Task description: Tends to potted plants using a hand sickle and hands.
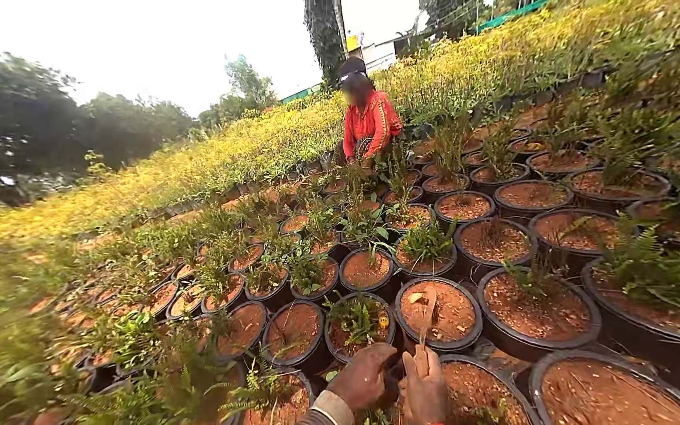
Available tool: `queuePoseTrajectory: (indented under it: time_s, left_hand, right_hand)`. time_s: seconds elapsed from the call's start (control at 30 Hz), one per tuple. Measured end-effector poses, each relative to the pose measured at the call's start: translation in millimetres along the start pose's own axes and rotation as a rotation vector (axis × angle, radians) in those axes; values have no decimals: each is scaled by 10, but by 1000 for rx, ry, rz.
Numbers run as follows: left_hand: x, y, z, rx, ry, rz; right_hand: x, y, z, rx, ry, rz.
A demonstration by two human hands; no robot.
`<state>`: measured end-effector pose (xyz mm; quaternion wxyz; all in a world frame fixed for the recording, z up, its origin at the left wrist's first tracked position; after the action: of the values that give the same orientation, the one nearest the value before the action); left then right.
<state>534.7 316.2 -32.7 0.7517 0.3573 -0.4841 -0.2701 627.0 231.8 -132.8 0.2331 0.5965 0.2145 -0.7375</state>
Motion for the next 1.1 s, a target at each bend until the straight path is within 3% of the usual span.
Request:
queuePoseTrajectory:
  time_s: [0.07,0.2,0.33,0.43,0.5,0.6,0.87,1.1]
  left_hand:
    - [-179,6,-544,5,71,-51]
    - [-680,-84,-1244,-110,229,-460]
    - [-1335,22,-1148,-64,541,-496]
    - [-1422,-70,-941,72,613,-355]
    - [-1423,-150,-841,169,637,-261]
    - [-1430,-200,-787,182,625,-204]
    - [-1442,-341,-737,261,580,-133]
    - [-1478,-364,-710,328,526,-124]
  right_hand:
    - [-106,106,6,28,55,-77]
    - [-382,143,57,27,198,-192]
    - [-425,80,74,-93,241,-113]
    - [-282,24,-20,-171,194,-24]
    - [-175,1,-72,-242,132,7]
    - [-64,13,-62,-318,81,82]
    - [-5,56,2,-282,97,453]
    - [-8,47,-10,-327,1,388]
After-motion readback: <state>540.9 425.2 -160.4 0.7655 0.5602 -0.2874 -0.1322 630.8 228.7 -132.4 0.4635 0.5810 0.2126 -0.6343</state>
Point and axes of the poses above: each hand's wrist, its own z-axis away from the middle knuckle, its own y-axis out of the back of the hand, x = y × z, the point moved 5 cm from there along -z, towards the middle knuckle, and after that the axes turned 9 degrees about -x, right-handed, at the moved point
